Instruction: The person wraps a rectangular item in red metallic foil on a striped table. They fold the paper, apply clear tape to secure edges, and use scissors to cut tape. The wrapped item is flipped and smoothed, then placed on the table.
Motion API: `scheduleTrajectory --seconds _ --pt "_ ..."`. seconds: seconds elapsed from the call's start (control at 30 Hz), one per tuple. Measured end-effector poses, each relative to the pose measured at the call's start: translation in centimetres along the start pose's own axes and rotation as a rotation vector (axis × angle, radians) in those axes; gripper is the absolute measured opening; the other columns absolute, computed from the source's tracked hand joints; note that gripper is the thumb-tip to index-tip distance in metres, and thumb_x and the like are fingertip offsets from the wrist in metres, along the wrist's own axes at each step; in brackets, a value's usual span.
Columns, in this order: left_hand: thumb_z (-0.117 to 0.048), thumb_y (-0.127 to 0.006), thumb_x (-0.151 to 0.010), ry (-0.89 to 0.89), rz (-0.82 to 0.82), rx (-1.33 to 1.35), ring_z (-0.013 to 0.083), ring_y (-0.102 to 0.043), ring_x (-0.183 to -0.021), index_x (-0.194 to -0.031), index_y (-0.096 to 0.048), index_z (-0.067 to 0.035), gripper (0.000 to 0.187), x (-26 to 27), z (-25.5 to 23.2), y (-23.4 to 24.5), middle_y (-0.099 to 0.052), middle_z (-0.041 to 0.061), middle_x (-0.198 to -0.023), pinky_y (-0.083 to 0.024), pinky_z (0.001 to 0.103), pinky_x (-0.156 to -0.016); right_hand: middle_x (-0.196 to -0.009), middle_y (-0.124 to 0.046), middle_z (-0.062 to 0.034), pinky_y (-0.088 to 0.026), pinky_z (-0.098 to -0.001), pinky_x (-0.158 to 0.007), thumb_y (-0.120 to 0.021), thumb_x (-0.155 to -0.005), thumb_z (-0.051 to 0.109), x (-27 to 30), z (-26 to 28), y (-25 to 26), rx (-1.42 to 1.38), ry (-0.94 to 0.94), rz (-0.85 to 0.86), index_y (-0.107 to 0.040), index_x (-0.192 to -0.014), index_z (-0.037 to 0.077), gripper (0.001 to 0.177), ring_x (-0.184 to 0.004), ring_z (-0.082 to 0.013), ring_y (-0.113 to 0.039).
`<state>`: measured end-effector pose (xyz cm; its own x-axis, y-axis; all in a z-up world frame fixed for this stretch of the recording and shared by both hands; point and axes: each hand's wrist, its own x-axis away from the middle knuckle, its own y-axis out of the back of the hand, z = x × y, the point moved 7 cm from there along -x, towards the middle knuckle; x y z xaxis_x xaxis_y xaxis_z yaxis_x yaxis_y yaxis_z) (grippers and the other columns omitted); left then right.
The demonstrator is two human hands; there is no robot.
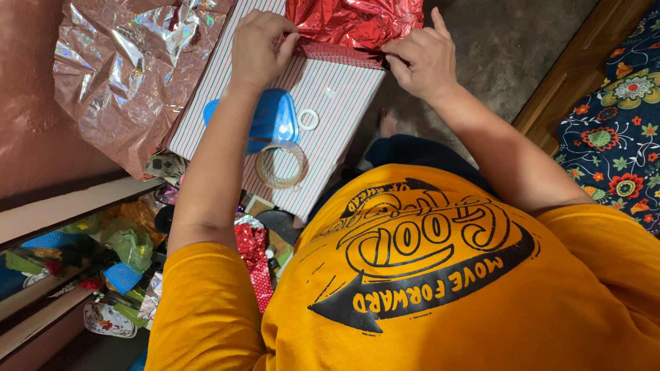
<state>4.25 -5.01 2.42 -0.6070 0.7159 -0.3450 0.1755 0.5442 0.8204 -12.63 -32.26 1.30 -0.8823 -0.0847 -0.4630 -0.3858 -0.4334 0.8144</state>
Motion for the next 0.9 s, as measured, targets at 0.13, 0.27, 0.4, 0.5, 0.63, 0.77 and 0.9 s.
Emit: scheduleTrajectory --seconds 0.13,0.27,0.4,0.5,0.63,0.77,0.9 --pt "-0.016 -0.083 -0.097 -0.094 -0.108 -0.059 0.0302 -0.063 -0.108 -0.106 -0.070 -0.014 0.016 -0.3 -2.5 1.7 -0.069 0.001 -0.115 -0.050 0.044 -0.096 -0.084 -0.068 -0.0018 -0.031 -0.0602 -0.127 -0.079 -0.088 0.018 -1.0 0.0 0.7 -0.082 -0.047 0.030 -0.080 -0.106 0.019 0.018 -0.087 -0.0263 -0.066" --pt "-0.014 -0.080 -0.091 -0.226 -0.306 -0.190 0.0306 -0.061 -0.110 -0.108 -0.066 -0.010 0.022 0.5 -6.0 3.2 -0.064 0.005 -0.121 -0.049 0.044 -0.094 -0.084 -0.070 0.0007 -0.029 -0.0613 -0.126 -0.077 -0.087 0.017 -1.4 0.1 1.0 -0.106 -0.073 0.051 -0.079 -0.106 0.018 0.019 -0.087 -0.0252 -0.067" --pt "-0.013 -0.073 -0.096 -0.459 -0.228 -0.271 0.0279 -0.061 -0.117 -0.115 -0.065 -0.006 0.022 1.6 -9.6 2.3 -0.063 0.009 -0.130 -0.050 0.042 -0.099 -0.085 -0.072 0.0011 -0.028 -0.0612 -0.126 -0.077 -0.086 0.016 -1.5 0.1 1.0 -0.110 -0.078 0.055 -0.078 -0.106 0.017 0.019 -0.086 -0.0244 -0.068" --pt "-0.019 -0.069 -0.096 -0.772 -0.140 -0.291 0.0287 -0.061 -0.117 -0.119 -0.062 -0.003 0.029 3.7 -12.9 0.1 -0.063 0.012 -0.127 -0.052 0.040 -0.104 -0.086 -0.072 0.0012 -0.027 -0.0611 -0.127 -0.076 -0.086 0.015 -1.5 0.0 1.0 -0.136 -0.085 0.049 -0.079 -0.107 0.016 0.021 -0.087 -0.0239 -0.069" --pt "-0.022 -0.064 -0.099 -0.741 -0.124 -0.395 0.0268 -0.060 -0.112 -0.120 -0.062 -0.007 0.026 4.1 -13.0 -1.3 -0.062 0.009 -0.124 -0.049 0.040 -0.099 -0.086 -0.073 0.0014 -0.027 -0.0615 -0.126 -0.076 -0.086 0.015 -1.5 0.1 1.1 -0.130 -0.071 0.045 -0.079 -0.107 0.016 0.021 -0.088 -0.0240 -0.069" --pt "-0.022 -0.060 -0.096 -0.475 -0.127 -0.496 0.0241 -0.059 -0.102 -0.120 -0.066 -0.008 0.028 2.8 -9.8 -0.9 -0.064 0.007 -0.114 -0.046 0.039 -0.090 -0.085 -0.072 0.0009 -0.027 -0.0623 -0.126 -0.077 -0.086 0.015 -1.6 0.0 1.1 -0.136 -0.075 0.041 -0.079 -0.110 0.016 0.024 -0.087 -0.0243 -0.069" --pt "-0.022 -0.061 -0.102 -0.368 -0.114 -0.534 0.0218 -0.056 -0.093 -0.115 -0.069 -0.013 0.018 2.5 -7.6 -0.1 -0.060 0.001 -0.096 -0.044 0.039 -0.087 -0.084 -0.072 0.0012 -0.027 -0.0622 -0.126 -0.077 -0.086 0.015 -1.6 0.0 1.1 -0.141 -0.071 0.042 -0.079 -0.107 0.016 0.021 -0.086 -0.0237 -0.069"
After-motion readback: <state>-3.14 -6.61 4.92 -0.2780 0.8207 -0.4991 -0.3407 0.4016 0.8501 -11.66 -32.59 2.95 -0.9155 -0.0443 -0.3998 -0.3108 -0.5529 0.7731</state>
